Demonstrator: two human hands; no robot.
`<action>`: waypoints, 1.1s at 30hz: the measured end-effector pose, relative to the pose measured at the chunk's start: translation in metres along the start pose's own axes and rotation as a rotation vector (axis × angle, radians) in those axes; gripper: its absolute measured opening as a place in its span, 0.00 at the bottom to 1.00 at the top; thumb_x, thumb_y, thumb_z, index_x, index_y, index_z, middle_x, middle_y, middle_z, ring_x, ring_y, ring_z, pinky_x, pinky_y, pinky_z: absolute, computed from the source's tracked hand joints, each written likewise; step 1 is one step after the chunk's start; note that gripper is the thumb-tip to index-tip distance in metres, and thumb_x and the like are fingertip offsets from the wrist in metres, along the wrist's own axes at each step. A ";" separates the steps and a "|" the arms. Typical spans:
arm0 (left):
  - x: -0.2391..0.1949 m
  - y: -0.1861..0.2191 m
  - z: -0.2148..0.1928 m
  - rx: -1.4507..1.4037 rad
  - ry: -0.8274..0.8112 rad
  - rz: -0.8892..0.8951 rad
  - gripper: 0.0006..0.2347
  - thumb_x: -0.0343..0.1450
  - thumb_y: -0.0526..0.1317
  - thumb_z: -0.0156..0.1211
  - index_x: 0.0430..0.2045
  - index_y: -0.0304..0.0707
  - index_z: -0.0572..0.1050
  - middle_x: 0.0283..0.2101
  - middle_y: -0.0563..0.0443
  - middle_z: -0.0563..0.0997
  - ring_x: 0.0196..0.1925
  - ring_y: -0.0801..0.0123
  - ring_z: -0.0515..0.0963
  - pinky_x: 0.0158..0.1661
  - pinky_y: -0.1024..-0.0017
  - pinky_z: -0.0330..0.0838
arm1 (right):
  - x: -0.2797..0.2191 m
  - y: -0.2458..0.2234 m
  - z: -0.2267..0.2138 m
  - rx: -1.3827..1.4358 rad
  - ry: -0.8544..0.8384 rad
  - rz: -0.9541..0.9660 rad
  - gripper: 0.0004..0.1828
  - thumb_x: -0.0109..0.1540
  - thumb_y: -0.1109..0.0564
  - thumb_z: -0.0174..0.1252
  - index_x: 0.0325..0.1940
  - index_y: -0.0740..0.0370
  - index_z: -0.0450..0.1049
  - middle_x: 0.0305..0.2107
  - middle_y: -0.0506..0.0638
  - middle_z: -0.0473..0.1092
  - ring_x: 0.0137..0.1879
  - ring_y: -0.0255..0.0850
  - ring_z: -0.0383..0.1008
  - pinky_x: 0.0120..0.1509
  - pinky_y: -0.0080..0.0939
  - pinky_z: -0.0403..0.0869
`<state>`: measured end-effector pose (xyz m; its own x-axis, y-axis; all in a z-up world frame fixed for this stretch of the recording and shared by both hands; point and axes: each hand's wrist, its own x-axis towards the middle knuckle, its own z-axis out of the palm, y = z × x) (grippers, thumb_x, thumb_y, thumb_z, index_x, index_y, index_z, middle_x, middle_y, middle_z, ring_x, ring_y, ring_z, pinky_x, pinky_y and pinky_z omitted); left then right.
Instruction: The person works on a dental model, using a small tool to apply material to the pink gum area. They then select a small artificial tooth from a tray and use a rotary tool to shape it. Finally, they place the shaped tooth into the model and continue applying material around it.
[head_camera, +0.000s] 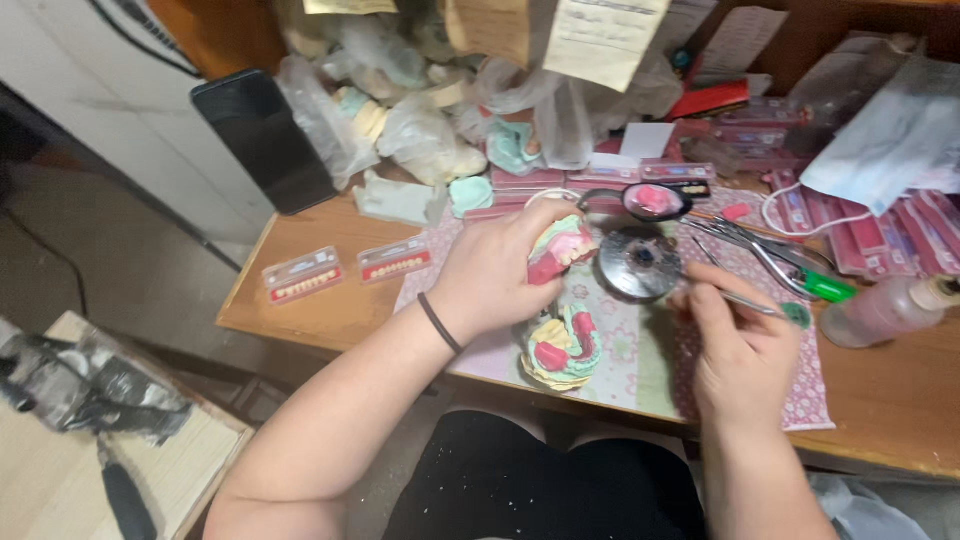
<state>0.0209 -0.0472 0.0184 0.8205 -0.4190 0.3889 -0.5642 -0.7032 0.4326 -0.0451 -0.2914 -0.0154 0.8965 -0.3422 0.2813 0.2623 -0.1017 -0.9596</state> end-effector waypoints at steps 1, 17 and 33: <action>0.002 0.002 0.002 -0.005 -0.005 0.011 0.28 0.59 0.45 0.66 0.56 0.55 0.67 0.38 0.52 0.86 0.38 0.51 0.85 0.36 0.57 0.74 | 0.001 0.003 0.000 -0.004 0.012 0.000 0.09 0.71 0.61 0.58 0.53 0.66 0.79 0.34 0.53 0.77 0.39 0.35 0.77 0.51 0.32 0.79; 0.018 0.052 0.005 -0.278 -0.355 -0.278 0.26 0.61 0.40 0.58 0.57 0.50 0.69 0.41 0.30 0.85 0.51 0.33 0.83 0.54 0.45 0.74 | 0.022 0.062 -0.011 0.436 0.027 0.152 0.18 0.72 0.52 0.47 0.53 0.70 0.73 0.36 0.63 0.76 0.37 0.46 0.82 0.39 0.38 0.83; 0.026 0.041 0.008 -0.412 -0.547 -0.299 0.31 0.60 0.50 0.65 0.60 0.46 0.70 0.46 0.27 0.84 0.57 0.33 0.80 0.58 0.44 0.71 | 0.016 0.050 -0.005 0.388 0.020 0.151 0.21 0.71 0.53 0.45 0.57 0.75 0.73 0.38 0.68 0.75 0.39 0.50 0.81 0.42 0.41 0.82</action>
<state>0.0193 -0.0915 0.0396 0.8122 -0.5455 -0.2069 -0.2104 -0.6047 0.7681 -0.0193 -0.3065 -0.0584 0.9293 -0.3444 0.1337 0.2468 0.3093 -0.9184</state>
